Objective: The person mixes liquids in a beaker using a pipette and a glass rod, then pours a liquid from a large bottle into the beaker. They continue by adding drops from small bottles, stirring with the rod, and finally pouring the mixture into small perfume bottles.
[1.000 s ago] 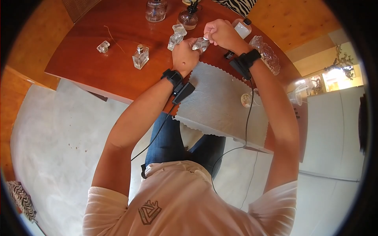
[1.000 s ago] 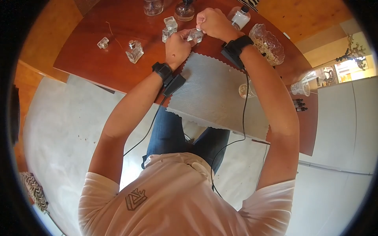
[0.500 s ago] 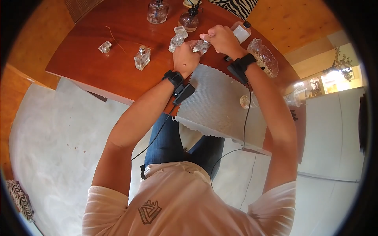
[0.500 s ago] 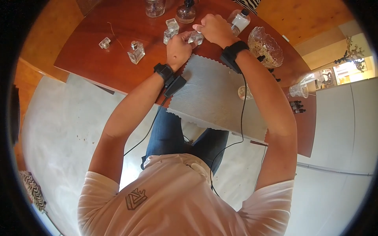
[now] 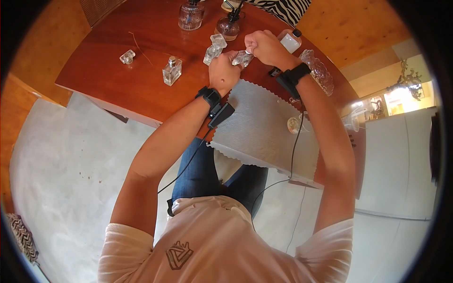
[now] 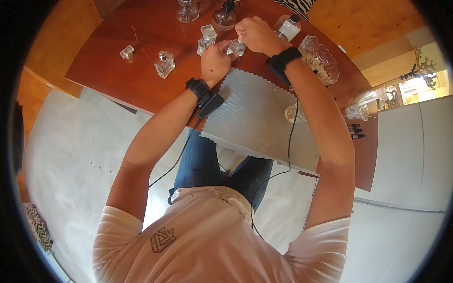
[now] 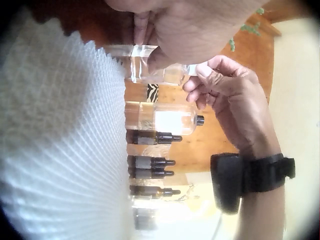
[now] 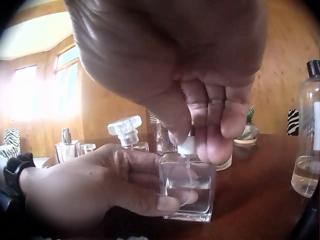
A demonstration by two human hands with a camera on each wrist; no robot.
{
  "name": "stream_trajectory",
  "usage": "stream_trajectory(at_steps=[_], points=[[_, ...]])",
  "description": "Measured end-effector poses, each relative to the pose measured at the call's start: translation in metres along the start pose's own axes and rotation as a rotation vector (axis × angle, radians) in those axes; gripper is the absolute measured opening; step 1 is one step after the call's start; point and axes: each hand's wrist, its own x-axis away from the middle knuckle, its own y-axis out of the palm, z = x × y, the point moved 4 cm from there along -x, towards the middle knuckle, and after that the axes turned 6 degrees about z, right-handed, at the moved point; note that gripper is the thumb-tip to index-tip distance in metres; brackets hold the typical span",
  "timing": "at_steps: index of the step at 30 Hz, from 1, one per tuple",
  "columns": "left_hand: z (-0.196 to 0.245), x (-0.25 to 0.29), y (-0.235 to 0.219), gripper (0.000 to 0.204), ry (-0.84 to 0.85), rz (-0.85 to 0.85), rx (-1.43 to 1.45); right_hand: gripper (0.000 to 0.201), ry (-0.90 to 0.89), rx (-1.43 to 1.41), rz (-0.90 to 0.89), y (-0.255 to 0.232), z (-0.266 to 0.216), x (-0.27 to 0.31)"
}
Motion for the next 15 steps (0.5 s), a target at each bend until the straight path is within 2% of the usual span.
stream_trajectory(at_steps=[2, 8, 11, 14, 15], points=[[0.002, 0.002, 0.0, 0.037, 0.011, 0.015, 0.008, 0.02, 0.022, 0.034, 0.001, 0.003, 0.006, 0.0], [0.001, 0.001, 0.001, 0.035, 0.023, 0.018, -0.001, 0.048, 0.163, 0.264, 0.18, 0.007, 0.001, 0.007], [-0.004, -0.001, 0.003, 0.036, 0.022, 0.004, -0.027, 0.041, 0.496, 0.22, -0.151, -0.001, 0.002, 0.001], [-0.003, -0.001, 0.002, 0.035, 0.024, 0.014, -0.012, 0.038, 0.592, 0.136, -0.299, -0.014, -0.008, -0.003], [-0.002, -0.001, 0.002, 0.035, 0.018, 0.012, -0.022, 0.034, 0.458, 0.077, -0.22, -0.014, -0.008, -0.005]])
